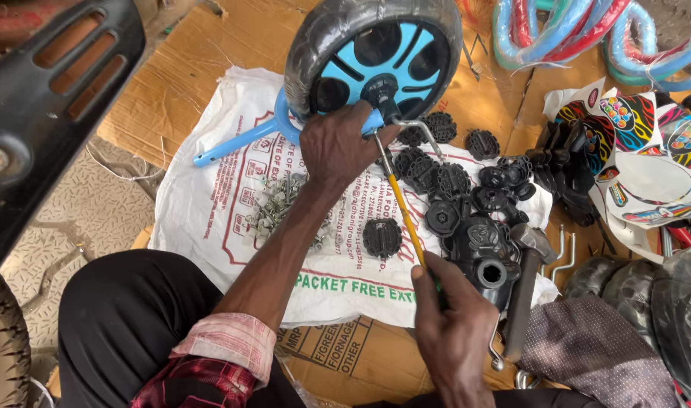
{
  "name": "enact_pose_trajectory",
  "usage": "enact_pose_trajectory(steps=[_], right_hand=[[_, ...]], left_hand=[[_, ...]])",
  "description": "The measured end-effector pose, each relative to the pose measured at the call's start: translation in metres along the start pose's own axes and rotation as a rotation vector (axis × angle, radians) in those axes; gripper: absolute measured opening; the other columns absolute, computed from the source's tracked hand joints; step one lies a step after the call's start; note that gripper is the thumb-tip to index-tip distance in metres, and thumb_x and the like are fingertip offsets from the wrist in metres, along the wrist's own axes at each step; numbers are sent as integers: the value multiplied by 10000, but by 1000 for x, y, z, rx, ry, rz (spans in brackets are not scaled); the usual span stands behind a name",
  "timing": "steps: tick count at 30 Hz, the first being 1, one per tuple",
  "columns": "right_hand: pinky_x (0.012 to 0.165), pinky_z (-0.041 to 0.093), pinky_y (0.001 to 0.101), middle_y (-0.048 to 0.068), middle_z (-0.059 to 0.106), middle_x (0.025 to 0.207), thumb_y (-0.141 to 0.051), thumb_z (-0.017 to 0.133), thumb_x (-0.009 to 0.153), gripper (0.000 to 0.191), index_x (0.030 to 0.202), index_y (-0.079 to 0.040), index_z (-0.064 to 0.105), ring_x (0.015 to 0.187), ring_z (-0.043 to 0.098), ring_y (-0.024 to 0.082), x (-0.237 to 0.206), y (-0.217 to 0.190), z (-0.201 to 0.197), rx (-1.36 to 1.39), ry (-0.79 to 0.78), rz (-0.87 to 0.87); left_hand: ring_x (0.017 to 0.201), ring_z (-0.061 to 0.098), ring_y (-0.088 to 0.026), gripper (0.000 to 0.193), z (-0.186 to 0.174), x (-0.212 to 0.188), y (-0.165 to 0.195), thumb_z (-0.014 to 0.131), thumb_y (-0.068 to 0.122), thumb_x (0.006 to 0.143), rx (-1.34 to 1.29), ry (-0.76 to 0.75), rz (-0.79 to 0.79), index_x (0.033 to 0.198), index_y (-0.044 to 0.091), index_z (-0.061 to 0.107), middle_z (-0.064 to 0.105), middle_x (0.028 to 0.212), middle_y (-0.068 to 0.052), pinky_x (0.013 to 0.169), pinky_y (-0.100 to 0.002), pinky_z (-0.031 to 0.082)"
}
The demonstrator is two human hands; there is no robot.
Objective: The person sits on the ground and attaches a training wheel to a child's bicycle. They fit the blue support bracket to the rear axle, tap components into place with a hammer, then use a screwdriver to tighten the fasteners while holding the wheel and bracket aligned.
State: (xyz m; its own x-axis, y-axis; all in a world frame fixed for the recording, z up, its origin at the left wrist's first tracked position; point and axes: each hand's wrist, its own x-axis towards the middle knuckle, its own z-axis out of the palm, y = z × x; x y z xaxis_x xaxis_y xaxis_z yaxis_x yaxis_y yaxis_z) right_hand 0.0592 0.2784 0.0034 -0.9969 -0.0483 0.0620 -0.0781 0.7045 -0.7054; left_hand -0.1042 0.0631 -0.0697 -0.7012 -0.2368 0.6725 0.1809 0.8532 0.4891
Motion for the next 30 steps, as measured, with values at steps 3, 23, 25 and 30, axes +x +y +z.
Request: enact_pose_trajectory(steps=[3,23,25,30], right_hand=[[384,359,221,136,723,711,-115,716,915,230,1103,10,759,490,514,84,3,-1,-3,343,-5,244],[447,415,219,97,681,812,-52,737,880,268,1131,35,700,568,552,67,9,9,-13,259,24,-28],[460,450,218,127,734,848,-99,722,921,256,1137,38,724,590,616,68,3,7,-7,-92,120,-286],[354,377,234,111,761,739,-156,717,902,276,1119,11,745,427,555,103,4,5,2,87,25,140]], left_hand=[[546,644,-252,485,-1,-1,1,840,530,798,9,2,-4,739,98,627,672,654,-56,540,-422,470],[573,666,-278,477,-5,1,1,839,529,776,7,-17,-14,759,97,637,698,694,-70,539,-428,483],[575,660,-284,482,-4,0,1,842,534,777,20,17,1,765,97,639,698,701,-76,537,-421,479],[523,637,-250,507,0,3,-2,840,559,779,25,29,-8,735,101,628,681,647,-54,515,-414,465]])
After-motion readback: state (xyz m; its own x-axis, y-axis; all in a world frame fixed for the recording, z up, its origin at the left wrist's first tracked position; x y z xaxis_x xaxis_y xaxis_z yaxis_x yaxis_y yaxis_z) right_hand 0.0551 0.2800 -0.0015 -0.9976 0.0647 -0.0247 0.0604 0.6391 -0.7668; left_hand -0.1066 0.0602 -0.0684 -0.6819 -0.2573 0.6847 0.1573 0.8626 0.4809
